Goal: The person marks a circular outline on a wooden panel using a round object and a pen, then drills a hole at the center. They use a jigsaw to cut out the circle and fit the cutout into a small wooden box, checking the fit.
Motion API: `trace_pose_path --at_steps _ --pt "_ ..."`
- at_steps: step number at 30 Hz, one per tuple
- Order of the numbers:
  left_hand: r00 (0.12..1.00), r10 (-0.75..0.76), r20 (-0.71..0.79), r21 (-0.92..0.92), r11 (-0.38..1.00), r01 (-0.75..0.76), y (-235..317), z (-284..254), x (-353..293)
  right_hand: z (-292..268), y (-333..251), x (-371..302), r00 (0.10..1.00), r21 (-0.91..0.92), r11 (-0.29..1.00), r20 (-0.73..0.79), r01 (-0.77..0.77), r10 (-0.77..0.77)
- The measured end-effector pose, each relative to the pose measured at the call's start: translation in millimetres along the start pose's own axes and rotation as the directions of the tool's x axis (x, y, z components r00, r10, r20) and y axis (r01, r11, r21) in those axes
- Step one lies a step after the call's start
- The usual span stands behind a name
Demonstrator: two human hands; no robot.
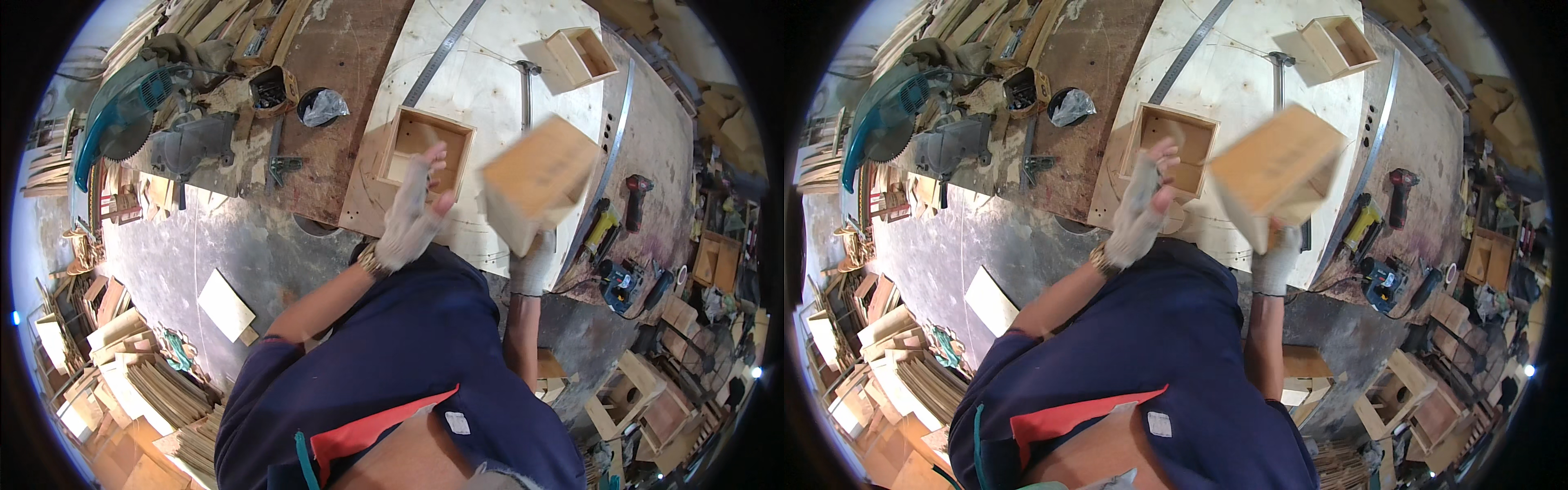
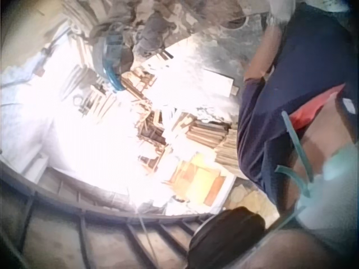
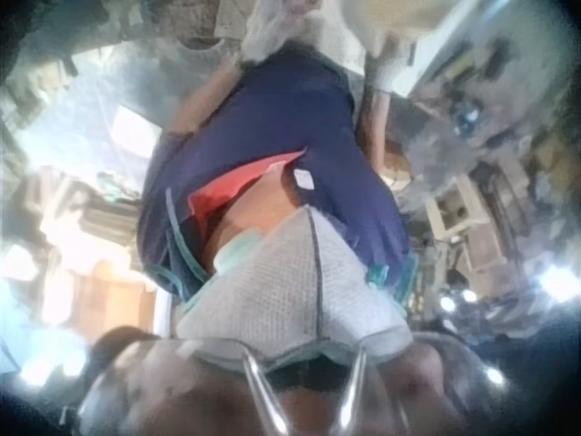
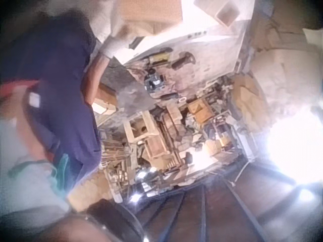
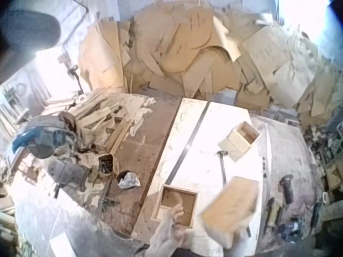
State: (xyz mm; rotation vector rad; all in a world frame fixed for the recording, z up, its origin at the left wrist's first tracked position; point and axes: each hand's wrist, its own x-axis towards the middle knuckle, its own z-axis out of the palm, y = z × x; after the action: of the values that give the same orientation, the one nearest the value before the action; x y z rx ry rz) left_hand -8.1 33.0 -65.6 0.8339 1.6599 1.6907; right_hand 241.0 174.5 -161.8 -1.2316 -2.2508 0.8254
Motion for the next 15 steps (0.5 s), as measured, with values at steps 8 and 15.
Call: trace_pose_path --at_steps 8,15 --pt "0.919 -0.391 0.049 0.796 0.571 0.201 -86.9 52.1 61.1 -74.7 14.7 7.6 0.705 0.946 0.206 0.031 -0.249 0.709" --pt "0.937 -0.332 -0.109 -0.183 0.933 0.309 -74.8 -32.7 59.6 -84.6 45.6 -19.1 0.752 0.916 0.342 -0.071 -0.211 0.655"
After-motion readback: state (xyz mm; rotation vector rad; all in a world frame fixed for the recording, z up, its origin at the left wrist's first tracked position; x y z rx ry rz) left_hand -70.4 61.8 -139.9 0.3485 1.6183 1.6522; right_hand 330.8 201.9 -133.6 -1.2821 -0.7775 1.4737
